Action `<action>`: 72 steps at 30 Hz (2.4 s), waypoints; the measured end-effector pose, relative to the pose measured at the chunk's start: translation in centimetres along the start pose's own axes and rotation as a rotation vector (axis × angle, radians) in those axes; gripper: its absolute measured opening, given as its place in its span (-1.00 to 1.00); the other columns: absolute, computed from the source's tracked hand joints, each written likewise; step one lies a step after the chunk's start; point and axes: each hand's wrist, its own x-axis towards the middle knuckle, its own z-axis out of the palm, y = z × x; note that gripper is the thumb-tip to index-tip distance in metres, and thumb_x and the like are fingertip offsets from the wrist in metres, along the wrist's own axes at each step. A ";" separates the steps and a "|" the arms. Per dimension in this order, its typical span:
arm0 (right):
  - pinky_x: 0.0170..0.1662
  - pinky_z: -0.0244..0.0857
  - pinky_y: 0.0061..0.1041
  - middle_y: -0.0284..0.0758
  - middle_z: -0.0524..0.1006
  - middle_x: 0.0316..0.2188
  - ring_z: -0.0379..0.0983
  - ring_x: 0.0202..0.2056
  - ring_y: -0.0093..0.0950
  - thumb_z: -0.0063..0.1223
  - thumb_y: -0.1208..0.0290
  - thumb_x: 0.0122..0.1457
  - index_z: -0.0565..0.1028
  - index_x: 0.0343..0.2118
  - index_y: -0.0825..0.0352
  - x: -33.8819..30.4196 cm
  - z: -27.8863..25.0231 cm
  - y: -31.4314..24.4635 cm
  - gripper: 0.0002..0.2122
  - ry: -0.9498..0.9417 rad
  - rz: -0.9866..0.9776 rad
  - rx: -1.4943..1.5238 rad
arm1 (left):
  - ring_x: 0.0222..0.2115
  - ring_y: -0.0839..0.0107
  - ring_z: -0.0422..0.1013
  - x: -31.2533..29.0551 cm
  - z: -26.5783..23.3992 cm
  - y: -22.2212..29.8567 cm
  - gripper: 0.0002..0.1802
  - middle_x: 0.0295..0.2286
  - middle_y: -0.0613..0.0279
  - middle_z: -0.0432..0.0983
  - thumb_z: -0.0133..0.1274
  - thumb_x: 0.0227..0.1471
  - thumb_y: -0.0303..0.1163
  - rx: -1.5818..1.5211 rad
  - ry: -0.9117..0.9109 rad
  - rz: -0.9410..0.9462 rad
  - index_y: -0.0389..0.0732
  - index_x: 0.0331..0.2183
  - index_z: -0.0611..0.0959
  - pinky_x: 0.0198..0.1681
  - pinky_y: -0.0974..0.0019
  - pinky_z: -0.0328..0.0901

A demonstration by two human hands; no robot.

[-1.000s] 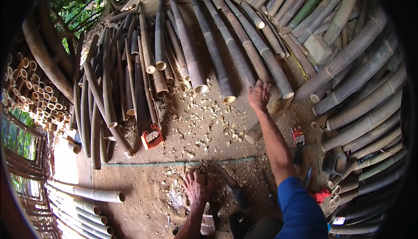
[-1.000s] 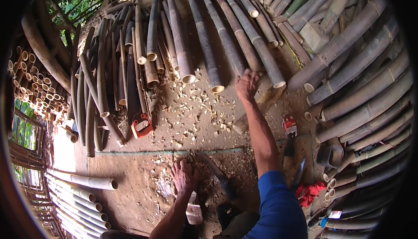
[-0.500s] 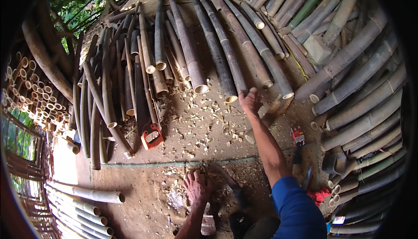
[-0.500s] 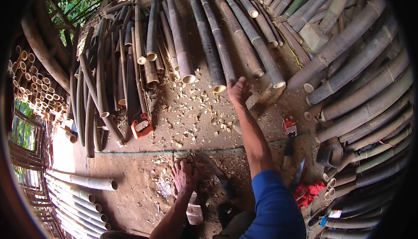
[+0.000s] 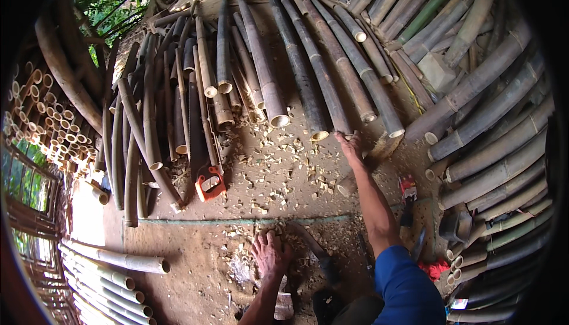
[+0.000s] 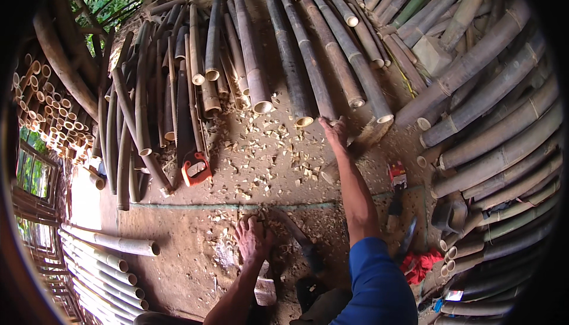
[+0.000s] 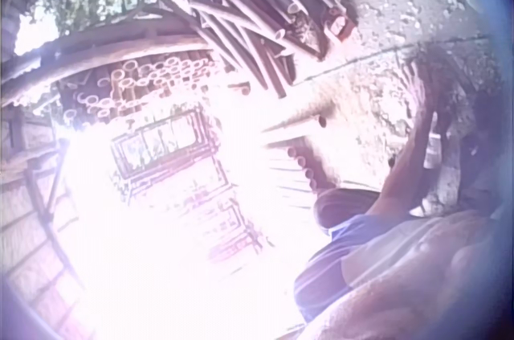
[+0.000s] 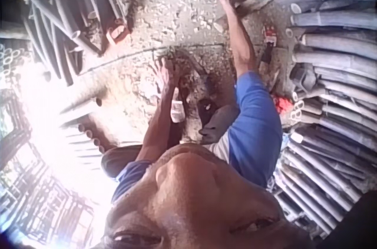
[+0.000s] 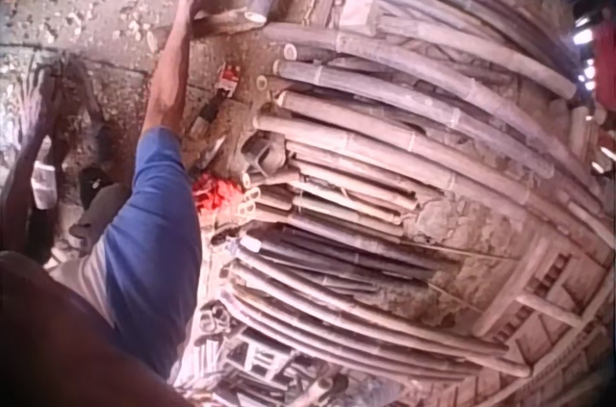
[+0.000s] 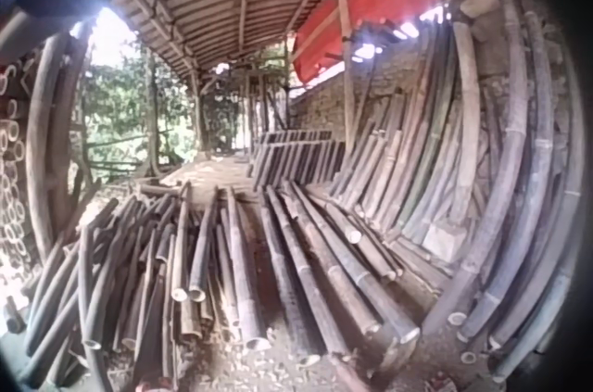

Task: The person chops a notch into a bamboo pole using a large knife, then stands the pole up and sets it down before resuming the chopping.

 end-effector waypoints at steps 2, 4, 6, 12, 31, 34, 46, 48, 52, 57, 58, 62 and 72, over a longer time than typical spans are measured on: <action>0.35 0.22 -0.18 0.23 0.36 0.27 0.31 0.30 0.04 0.25 -0.37 0.01 0.24 0.31 0.62 1.3 -1.0 0.9 0.10 0.057 -0.021 -0.033 | 0.26 -0.03 0.19 0.1 0.5 0.5 -0.43 0.18 0.00 0.35 0.19 0.03 -0.15 -0.019 0.004 0.034 -0.18 0.05 0.51 0.30 -0.20 0.06; 0.36 0.20 -0.19 0.22 0.36 0.26 0.32 0.30 0.02 0.23 -0.40 0.01 0.24 0.32 0.60 1.2 -1.3 0.6 0.10 0.082 -0.041 -0.026 | 0.26 -0.03 0.18 0.2 0.5 0.5 -0.43 0.17 -0.01 0.35 0.19 0.02 -0.16 -0.001 -0.005 0.033 -0.18 0.04 0.51 0.29 -0.20 0.06; 0.34 0.23 -0.17 0.21 0.37 0.26 0.33 0.29 0.02 0.27 -0.34 0.01 0.25 0.32 0.59 0.1 -2.0 -0.2 0.07 0.090 -0.025 -0.050 | 0.26 -0.03 0.18 0.3 0.5 0.7 -0.43 0.17 -0.01 0.34 0.19 0.01 -0.16 0.004 -0.011 0.039 -0.18 0.04 0.50 0.29 -0.20 0.06; -0.13 0.50 -0.25 -0.04 0.62 -0.21 0.60 -0.20 -0.27 0.20 -0.16 0.14 0.52 -0.10 0.45 -9.5 -7.2 -6.8 -0.38 -0.251 0.203 0.448 | 0.25 -0.02 0.18 -0.1 0.4 -0.5 -0.40 0.18 0.00 0.34 0.21 -0.03 -0.17 -0.012 0.009 0.003 -0.18 0.04 0.50 0.30 -0.18 0.04; -0.31 0.46 -0.31 -0.22 0.58 -0.34 0.56 -0.36 -0.35 0.21 0.15 0.21 0.48 -0.09 0.42 -53.8 -40.4 6.5 -0.60 -0.228 0.509 0.462 | 0.22 -0.03 0.26 -2.3 1.2 5.1 -0.27 0.14 -0.08 0.39 0.29 0.00 -0.12 -0.340 0.064 0.304 -0.24 0.15 0.49 0.29 -0.11 0.14; -0.30 0.49 -0.35 -0.26 0.57 -0.32 0.57 -0.29 -0.37 0.37 0.22 0.10 0.46 -0.09 0.36 -61.5 -45.2 6.6 -0.57 -0.121 0.184 -0.022 | 0.15 0.06 0.39 0.0 3.2 10.3 -0.16 0.07 -0.06 0.51 0.35 -0.05 0.00 -0.888 -0.114 0.288 -0.31 0.15 0.51 0.14 0.05 0.32; -0.19 0.51 -0.18 -0.21 0.60 -0.16 0.57 -0.20 -0.20 0.61 0.15 -0.20 0.50 0.09 0.21 -87.6 -49.7 10.4 -0.27 0.381 0.194 -0.720 | -0.34 0.14 0.57 -16.4 4.4 22.9 -0.27 -0.31 0.11 0.59 0.48 -0.11 -0.01 -1.517 -0.980 -0.476 -0.31 -0.06 0.61 -0.25 0.00 0.52; -0.18 0.54 -0.13 -0.18 0.63 -0.13 0.59 -0.18 -0.16 0.63 0.03 -0.17 0.50 0.15 0.19 -89.9 -49.0 12.9 -0.21 0.333 0.272 -0.768 | -0.38 0.17 0.56 -19.5 4.2 22.3 -0.30 -0.36 0.14 0.58 0.48 -0.11 -0.03 -1.485 -1.033 -0.467 -0.32 -0.08 0.61 -0.29 0.03 0.51; 0.26 0.24 0.01 -0.13 0.43 0.20 0.37 0.21 -0.05 0.54 -0.01 -0.11 0.27 0.35 0.07 -91.1 -47.5 16.3 -0.06 0.114 0.709 -0.614 | -0.41 0.20 0.56 -24.3 1.0 22.0 -0.33 -0.41 0.16 0.58 0.49 -0.13 -0.07 -1.458 -1.071 -0.430 -0.34 -0.11 0.62 -0.32 0.06 0.49; 0.22 0.28 -0.03 -0.14 0.45 0.16 0.40 0.16 -0.09 0.54 0.05 -0.09 0.27 0.33 0.15 -76.4 -43.8 12.2 -0.09 0.081 0.251 -0.284 | -0.33 0.18 0.59 -21.7 -4.0 22.8 -0.36 -0.34 0.08 0.60 0.48 -0.13 -0.14 -1.570 -0.956 -0.064 -0.36 -0.11 0.61 -0.23 0.04 0.51; 0.21 0.29 -0.04 -0.14 0.45 0.15 0.40 0.15 -0.09 0.53 0.06 -0.08 0.27 0.32 0.16 -73.9 -43.0 11.6 -0.10 0.063 0.182 -0.228 | -0.31 0.18 0.59 -21.2 -5.6 24.0 -0.39 -0.32 0.08 0.60 0.47 -0.11 -0.17 -1.552 -0.883 0.026 -0.33 -0.12 0.62 -0.19 0.03 0.51; 0.19 0.31 -0.07 -0.15 0.46 0.12 0.43 0.11 -0.12 0.53 0.11 -0.06 0.27 0.30 0.22 -65.7 -39.0 7.3 -0.12 -0.080 -0.040 0.018 | -0.32 0.16 0.61 -18.7 -16.2 27.2 -0.41 -0.33 0.06 0.62 0.49 -0.15 -0.23 -1.449 -0.680 0.304 -0.35 -0.13 0.63 -0.15 -0.01 0.54; 0.11 0.38 -0.15 -0.16 0.48 0.04 0.49 0.02 -0.19 0.52 0.23 -0.02 0.26 0.26 0.37 -55.5 -31.3 -2.2 -0.18 -0.166 -0.403 0.537 | -0.48 0.28 0.57 -18.1 -37.9 32.5 -0.50 -0.41 0.09 0.63 0.47 -0.22 -0.39 -1.416 -0.321 0.777 -0.37 -0.20 0.65 -0.36 0.15 0.60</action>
